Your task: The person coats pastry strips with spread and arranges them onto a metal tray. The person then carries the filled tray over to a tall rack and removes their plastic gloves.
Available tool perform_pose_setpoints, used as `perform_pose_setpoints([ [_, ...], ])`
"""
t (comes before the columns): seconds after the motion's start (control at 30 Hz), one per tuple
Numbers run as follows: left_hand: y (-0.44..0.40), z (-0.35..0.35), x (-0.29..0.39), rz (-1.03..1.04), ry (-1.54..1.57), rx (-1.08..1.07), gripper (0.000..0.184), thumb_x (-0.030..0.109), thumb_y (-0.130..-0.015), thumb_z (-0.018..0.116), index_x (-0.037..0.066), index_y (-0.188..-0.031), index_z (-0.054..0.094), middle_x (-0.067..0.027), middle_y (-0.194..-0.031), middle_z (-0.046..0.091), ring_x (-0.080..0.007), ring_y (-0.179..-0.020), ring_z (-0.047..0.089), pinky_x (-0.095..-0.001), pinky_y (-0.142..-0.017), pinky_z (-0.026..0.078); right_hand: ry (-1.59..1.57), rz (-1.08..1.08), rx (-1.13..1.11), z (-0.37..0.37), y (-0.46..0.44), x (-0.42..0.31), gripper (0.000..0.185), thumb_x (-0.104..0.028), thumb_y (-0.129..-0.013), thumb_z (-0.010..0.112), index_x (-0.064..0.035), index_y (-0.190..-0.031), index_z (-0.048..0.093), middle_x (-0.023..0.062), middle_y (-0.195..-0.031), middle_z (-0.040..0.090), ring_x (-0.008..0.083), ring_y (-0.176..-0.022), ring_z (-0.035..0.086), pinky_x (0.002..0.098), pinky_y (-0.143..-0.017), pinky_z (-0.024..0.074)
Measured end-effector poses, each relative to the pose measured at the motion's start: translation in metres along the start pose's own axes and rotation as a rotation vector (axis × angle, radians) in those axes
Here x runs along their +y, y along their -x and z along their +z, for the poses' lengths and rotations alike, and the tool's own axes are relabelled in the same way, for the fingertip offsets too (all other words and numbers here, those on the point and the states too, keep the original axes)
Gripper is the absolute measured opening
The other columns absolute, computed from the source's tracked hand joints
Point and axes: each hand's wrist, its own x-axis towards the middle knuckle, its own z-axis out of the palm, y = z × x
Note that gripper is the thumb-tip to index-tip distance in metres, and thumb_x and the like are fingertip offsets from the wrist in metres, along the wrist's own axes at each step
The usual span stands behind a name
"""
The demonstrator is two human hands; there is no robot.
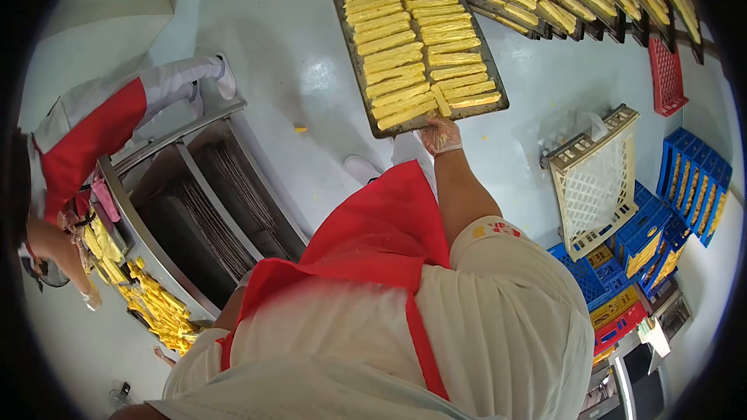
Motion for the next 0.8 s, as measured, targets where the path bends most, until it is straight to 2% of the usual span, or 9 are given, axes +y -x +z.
perform_pose_setpoints([
  [0.17,-0.001,-0.017,0.011,-0.073,0.026,-0.019,0.029,0.032,-0.083,0.064,0.014,-0.106,0.069,-0.0081,-0.111,0.068,-0.025,-0.105,0.063,-0.0358,-0.09,0.05,-0.173,-0.075,-0.089,0.032,-0.056,0.017,0.041,0.013,-0.08,0.05,-0.0011,-0.119,0.056,0.0111,-0.111,0.061,0.0233,-0.099,0.061,0.0341,-0.086,0.0511],
  [0.3,0.007,-0.019,0.023,-0.11,0.073,-0.051,0.03,0.031,-0.084,0.061,0.013,-0.107,0.068,-0.0092,-0.113,0.068,-0.0259,-0.107,0.062,-0.036,-0.092,0.049,-0.088,-0.127,0.039,0.045,-0.141,0.049,0.033,0.007,-0.082,0.052,-0.0008,-0.114,0.057,0.0104,-0.107,0.062,0.0229,-0.098,0.061,0.0329,-0.086,0.0513],
  [0.37,0.016,-0.013,0.028,-0.122,0.109,-0.072,0.03,0.03,-0.085,0.059,0.012,-0.107,0.068,-0.0098,-0.114,0.067,-0.0264,-0.107,0.062,-0.0362,-0.092,0.049,-0.163,-0.173,0.098,0.078,-0.176,0.057,0.032,0.007,-0.082,0.052,-0.0012,-0.112,0.058,0.0138,-0.111,0.063,0.028,-0.102,0.062,0.0378,-0.088,0.0525],
  [0.4,0.021,-0.011,0.03,-0.132,0.126,-0.083,0.03,0.03,-0.085,0.059,0.012,-0.107,0.067,-0.0101,-0.114,0.067,-0.0266,-0.108,0.062,-0.0362,-0.093,0.048,-0.056,-0.198,0.278,0.096,-0.201,0.059,0.035,0.008,-0.081,0.048,-0.0018,-0.114,0.057,0.0153,-0.113,0.062,0.0319,-0.106,0.06,0.0455,-0.091,0.0521],
  [0.53,0.041,0.004,0.047,-0.176,0.206,-0.164,0.031,0.029,-0.086,0.056,0.01,-0.108,0.066,-0.0113,-0.116,0.066,-0.0276,-0.109,0.061,-0.0365,-0.094,0.047,-0.263,-0.18,0.082,0.175,-0.26,0.039,0.058,0.012,-0.075,0.036,-0.0028,-0.13,0.045,0.0198,-0.125,0.055,0.0417,-0.117,0.054,0.0661,-0.096,0.0447],
  [0.6,0.033,0.057,0.031,-0.113,0.228,-0.12,0.03,0.03,-0.088,0.053,0.011,-0.107,0.068,-0.0117,-0.114,0.066,-0.0285,-0.108,0.061,-0.0367,-0.093,0.048,-0.129,-0.256,0.19,0.203,-0.277,0.026,0.06,0.011,-0.074,0.035,-0.0031,-0.131,0.045,0.0199,-0.126,0.055,0.0419,-0.119,0.053,0.066,-0.096,0.044],
  [0.67,0.023,0.112,0.013,-0.051,0.282,-0.096,0.031,0.031,-0.09,0.05,0.012,-0.106,0.068,-0.0117,-0.113,0.066,-0.0292,-0.107,0.062,-0.0363,-0.094,0.048,-0.134,-0.266,0.081,0.202,-0.321,0.009,0.054,0.01,-0.078,0.035,-0.0006,-0.13,0.046,0.0208,-0.13,0.053,0.0418,-0.12,0.052,0.0629,-0.098,0.0448],
  [0.73,0.023,0.137,0.014,0.042,0.129,-0.139,0.03,0.03,-0.09,0.05,0.013,-0.106,0.068,-0.0104,-0.114,0.067,-0.0284,-0.107,0.062,-0.0371,-0.093,0.049,0.021,-0.298,0.173,0.218,-0.346,-0.006,0.043,0.002,-0.087,0.04,-0.0011,-0.13,0.047,0.0205,-0.13,0.054,0.0402,-0.121,0.052,0.0616,-0.098,0.0446],
  [0.8,0.026,0.153,0.019,0.145,-0.028,-0.182,0.028,0.029,-0.091,0.05,0.015,-0.107,0.069,-0.009,-0.114,0.067,-0.0275,-0.107,0.063,-0.0379,-0.093,0.05,0.076,-0.215,0.141,0.228,-0.362,-0.017,0.041,-0.002,-0.089,0.042,-0.003,-0.129,0.048,0.0163,-0.136,0.051,0.0339,-0.131,0.044,0.0603,-0.105,0.0366],
])
